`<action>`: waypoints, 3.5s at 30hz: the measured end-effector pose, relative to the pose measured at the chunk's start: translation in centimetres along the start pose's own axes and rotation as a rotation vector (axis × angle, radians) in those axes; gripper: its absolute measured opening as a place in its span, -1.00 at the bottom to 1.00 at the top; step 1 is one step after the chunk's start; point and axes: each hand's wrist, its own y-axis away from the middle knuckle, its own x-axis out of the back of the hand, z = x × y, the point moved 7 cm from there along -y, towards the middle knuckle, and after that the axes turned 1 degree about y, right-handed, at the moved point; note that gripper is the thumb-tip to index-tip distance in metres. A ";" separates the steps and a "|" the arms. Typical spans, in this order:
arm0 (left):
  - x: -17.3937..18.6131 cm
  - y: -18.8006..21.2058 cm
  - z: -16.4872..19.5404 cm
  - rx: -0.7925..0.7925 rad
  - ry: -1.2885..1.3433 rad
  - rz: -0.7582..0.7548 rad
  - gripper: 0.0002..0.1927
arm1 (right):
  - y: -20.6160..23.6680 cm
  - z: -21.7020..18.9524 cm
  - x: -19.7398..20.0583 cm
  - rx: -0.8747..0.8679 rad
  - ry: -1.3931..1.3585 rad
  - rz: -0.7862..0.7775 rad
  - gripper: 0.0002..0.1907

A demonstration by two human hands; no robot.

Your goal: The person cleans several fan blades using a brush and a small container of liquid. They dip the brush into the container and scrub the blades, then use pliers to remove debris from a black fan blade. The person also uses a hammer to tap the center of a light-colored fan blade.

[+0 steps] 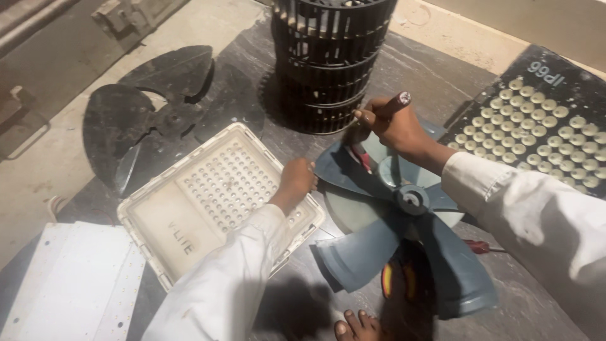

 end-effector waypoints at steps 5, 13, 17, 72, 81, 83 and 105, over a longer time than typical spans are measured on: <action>-0.2 -0.4 -0.1 -0.071 -0.087 0.064 -0.76 | 0.7 -0.1 4.0 0.114 0.043 0.151 -0.74; -0.4 -0.8 0.6 -0.326 -0.435 0.245 -0.87 | 5.9 7.2 6.9 -0.250 0.087 0.051 -0.72; -0.8 -1.5 -0.4 -0.139 -0.385 0.169 -0.81 | 7.3 9.3 8.2 -0.384 0.066 -0.035 -0.71; -15.7 8.6 10.0 -0.763 -0.705 -0.383 0.08 | 5.3 5.6 9.9 -0.181 -0.485 0.037 -0.78; -15.4 9.2 10.6 -0.835 -0.760 -0.368 0.11 | 5.9 5.5 7.5 0.193 0.355 -0.105 -0.81; -15.5 9.0 10.6 -0.818 -0.776 -0.384 0.08 | 5.7 4.9 6.6 0.194 0.253 -0.225 -0.79; -15.8 9.0 10.4 -0.776 -0.808 -0.392 0.13 | 6.7 9.4 10.3 0.031 -0.009 -0.065 -0.79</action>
